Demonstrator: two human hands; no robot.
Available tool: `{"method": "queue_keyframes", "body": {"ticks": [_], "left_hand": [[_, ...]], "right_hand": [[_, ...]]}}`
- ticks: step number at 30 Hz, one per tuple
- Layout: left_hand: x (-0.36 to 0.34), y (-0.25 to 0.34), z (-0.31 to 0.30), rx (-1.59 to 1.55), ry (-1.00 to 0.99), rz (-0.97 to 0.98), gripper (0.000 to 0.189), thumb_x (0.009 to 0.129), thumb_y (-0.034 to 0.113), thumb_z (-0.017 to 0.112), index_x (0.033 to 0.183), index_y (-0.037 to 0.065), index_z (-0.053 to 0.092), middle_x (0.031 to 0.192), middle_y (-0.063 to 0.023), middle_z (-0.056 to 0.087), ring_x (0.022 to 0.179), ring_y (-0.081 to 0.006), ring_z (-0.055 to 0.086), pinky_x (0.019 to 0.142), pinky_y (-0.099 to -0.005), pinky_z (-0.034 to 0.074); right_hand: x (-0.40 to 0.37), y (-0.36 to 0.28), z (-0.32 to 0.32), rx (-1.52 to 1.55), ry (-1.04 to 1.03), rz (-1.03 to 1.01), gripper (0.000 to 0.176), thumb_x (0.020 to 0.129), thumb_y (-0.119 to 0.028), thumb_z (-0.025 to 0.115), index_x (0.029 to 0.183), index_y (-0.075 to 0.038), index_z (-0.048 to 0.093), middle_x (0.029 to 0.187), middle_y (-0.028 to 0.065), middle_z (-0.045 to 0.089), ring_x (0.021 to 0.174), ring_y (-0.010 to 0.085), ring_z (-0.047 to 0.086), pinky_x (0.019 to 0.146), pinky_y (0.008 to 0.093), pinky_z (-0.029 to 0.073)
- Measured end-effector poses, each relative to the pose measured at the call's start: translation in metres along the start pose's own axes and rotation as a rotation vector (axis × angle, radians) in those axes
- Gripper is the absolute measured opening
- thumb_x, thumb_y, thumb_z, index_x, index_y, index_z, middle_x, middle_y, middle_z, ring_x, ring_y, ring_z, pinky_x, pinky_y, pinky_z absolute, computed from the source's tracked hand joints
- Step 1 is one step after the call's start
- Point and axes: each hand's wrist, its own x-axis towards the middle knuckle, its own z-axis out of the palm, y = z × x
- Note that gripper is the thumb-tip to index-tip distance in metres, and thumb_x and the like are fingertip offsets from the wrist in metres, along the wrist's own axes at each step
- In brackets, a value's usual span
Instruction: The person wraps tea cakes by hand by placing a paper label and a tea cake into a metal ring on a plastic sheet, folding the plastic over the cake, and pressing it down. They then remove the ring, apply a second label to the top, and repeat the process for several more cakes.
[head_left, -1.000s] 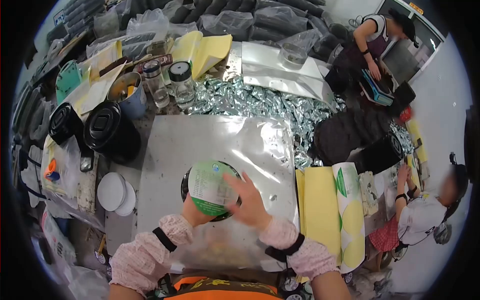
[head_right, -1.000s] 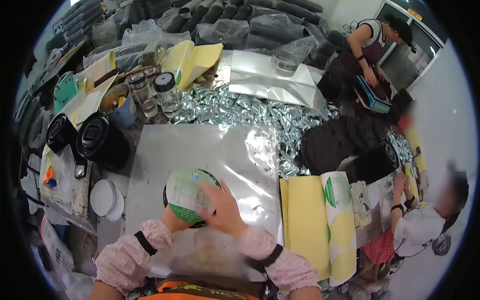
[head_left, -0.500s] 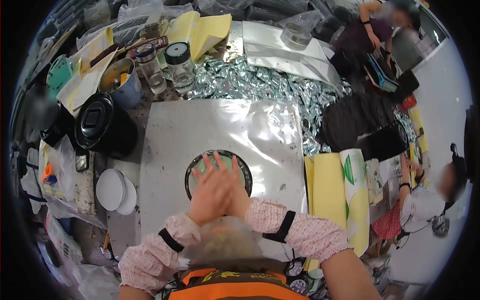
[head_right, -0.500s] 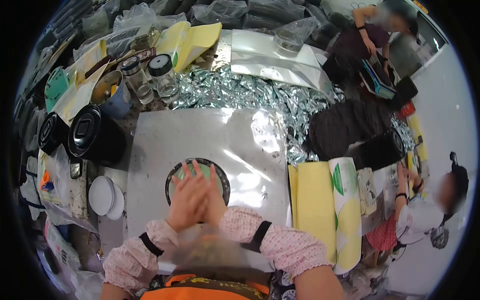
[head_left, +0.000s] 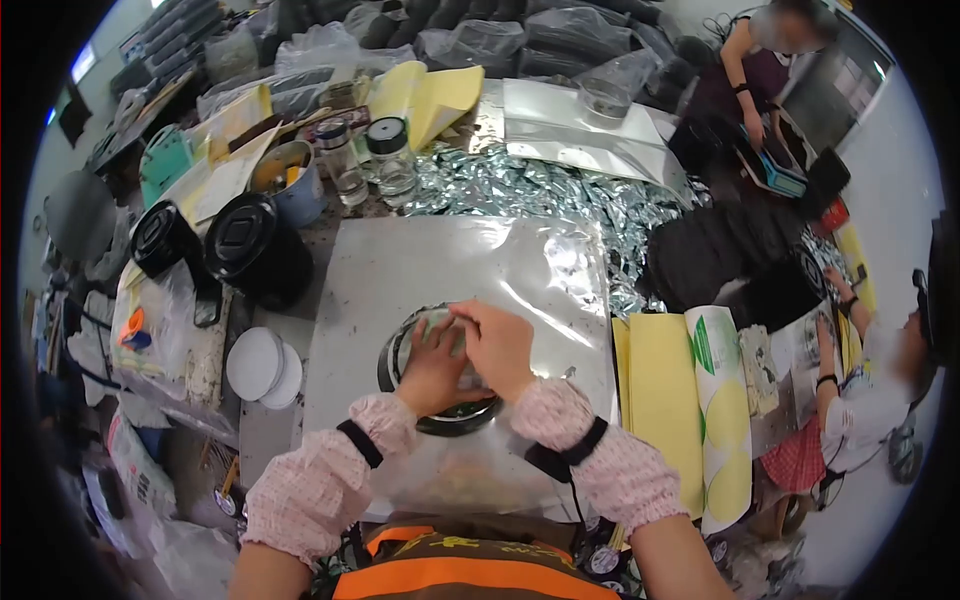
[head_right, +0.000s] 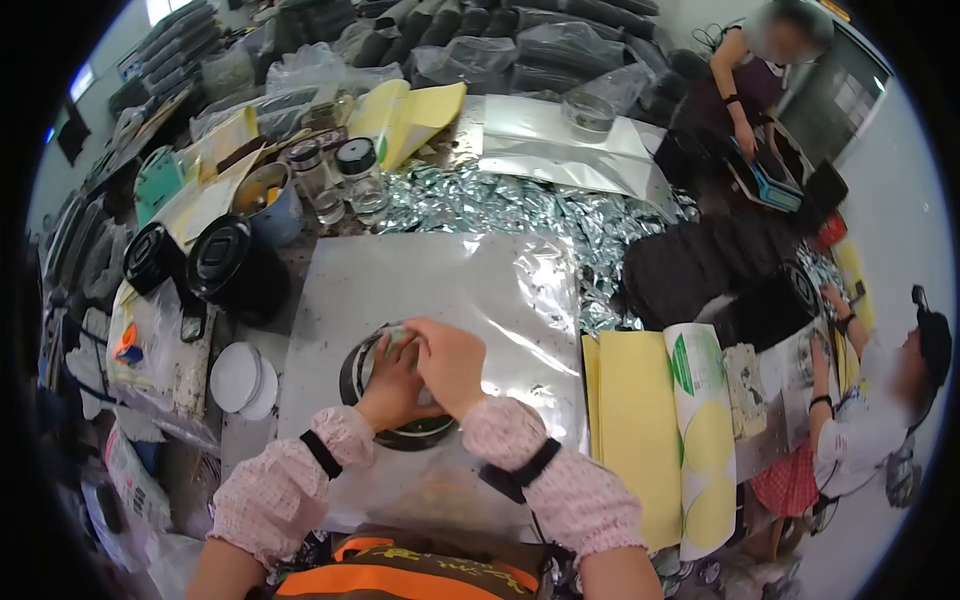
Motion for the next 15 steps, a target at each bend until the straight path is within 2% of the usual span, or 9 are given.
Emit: {"method": "queue_keyframes", "body": {"ticks": [2, 3, 4, 5, 6, 8, 10, 12, 15], "left_hand": [[-0.001, 0.003, -0.003, 0.033, 0.034, 0.04, 0.068, 0.08, 0.052, 0.071, 0.132, 0.009, 0.06, 0.142, -0.017, 0.052, 0.136, -0.0365, 0.045, 0.114, -0.058, 0.029], [-0.003, 0.004, -0.011, -0.311, -0.243, -0.099, 0.054, 0.082, 0.038, 0.072, 0.126, 0.008, 0.063, 0.127, -0.0168, 0.063, 0.118, -0.0354, 0.06, 0.101, -0.0481, 0.046], [-0.013, 0.013, -0.026, -0.384, -0.123, -0.009, 0.042, 0.082, 0.026, 0.074, 0.118, 0.006, 0.066, 0.109, -0.0167, 0.068, 0.099, -0.0343, 0.067, 0.085, -0.0428, 0.053], [-0.022, 0.02, -0.052, -0.364, 0.086, 0.19, 0.038, 0.083, 0.022, 0.073, 0.117, 0.005, 0.066, 0.108, -0.0178, 0.068, 0.098, -0.0351, 0.067, 0.084, -0.0415, 0.053], [-0.032, 0.022, -0.069, -0.346, 0.291, 0.387, 0.034, 0.084, 0.017, 0.072, 0.115, 0.004, 0.067, 0.107, -0.019, 0.067, 0.098, -0.0359, 0.066, 0.083, -0.0403, 0.053], [-0.048, 0.003, -0.064, -0.469, 0.425, -0.192, 0.035, 0.085, 0.012, 0.072, 0.118, 0.003, 0.067, 0.108, -0.0158, 0.069, 0.097, -0.0306, 0.067, 0.082, -0.0366, 0.054], [-0.054, -0.019, -0.046, -0.637, 0.38, -0.635, 0.036, 0.086, 0.009, 0.071, 0.121, 0.002, 0.066, 0.11, -0.0132, 0.07, 0.097, -0.0251, 0.068, 0.082, -0.0336, 0.054], [-0.057, -0.038, -0.011, -0.866, 0.113, -0.888, 0.036, 0.088, 0.007, 0.071, 0.123, 0.001, 0.065, 0.113, -0.0112, 0.07, 0.097, -0.0193, 0.068, 0.084, -0.0314, 0.053], [-0.068, -0.057, -0.018, -1.062, 0.311, -0.795, 0.038, 0.089, 0.005, 0.07, 0.125, -0.002, 0.063, 0.113, -0.0086, 0.07, 0.097, -0.0136, 0.065, 0.084, -0.0285, 0.052]], "right_hand": [[-0.023, -0.028, -0.02, 0.018, 0.04, -0.164, 0.025, 0.088, -0.003, 0.059, 0.109, -0.009, 0.072, 0.092, 0.0136, 0.073, 0.077, 0.0316, 0.069, 0.068, 0.038, 0.055], [-0.027, -0.031, -0.031, 0.021, 0.087, -0.21, 0.026, 0.088, -0.001, 0.059, 0.109, -0.008, 0.072, 0.092, 0.0144, 0.073, 0.077, 0.0306, 0.069, 0.068, 0.0372, 0.055], [-0.031, -0.03, -0.042, 0.024, 0.138, -0.25, 0.027, 0.087, 0.0, 0.059, 0.109, -0.007, 0.072, 0.093, 0.0151, 0.073, 0.077, 0.0296, 0.07, 0.068, 0.0364, 0.055], [-0.039, -0.025, -0.051, 0.028, 0.189, -0.28, 0.028, 0.086, 0.002, 0.059, 0.109, -0.006, 0.072, 0.093, 0.0158, 0.073, 0.077, 0.0286, 0.07, 0.068, 0.0356, 0.055], [-0.05, -0.011, -0.059, 0.078, 0.145, -0.053, 0.026, 0.087, 0.0, 0.06, 0.11, -0.005, 0.072, 0.093, 0.0169, 0.072, 0.078, 0.0288, 0.07, 0.069, 0.0355, 0.055], [-0.075, 0.028, -0.065, 0.181, 0.041, 0.389, 0.025, 0.087, -0.005, 0.062, 0.11, -0.002, 0.07, 0.094, 0.0189, 0.072, 0.078, 0.0291, 0.071, 0.071, 0.0351, 0.055], [-0.1, 0.053, -0.061, -0.038, -0.063, 0.434, 0.027, 0.089, -0.011, 0.064, 0.114, -0.002, 0.069, 0.094, 0.0204, 0.071, 0.078, 0.0299, 0.071, 0.073, 0.0356, 0.054], [-0.104, 0.035, -0.056, 0.078, -0.115, 0.444, 0.028, 0.091, -0.014, 0.063, 0.115, -0.002, 0.068, 0.095, 0.0224, 0.071, 0.078, 0.0298, 0.07, 0.076, 0.0362, 0.054], [-0.102, 0.034, -0.051, 0.194, -0.053, 0.343, 0.028, 0.09, -0.011, 0.062, 0.116, -0.002, 0.068, 0.094, 0.0216, 0.071, 0.077, 0.0264, 0.07, 0.074, 0.0343, 0.054]]}}
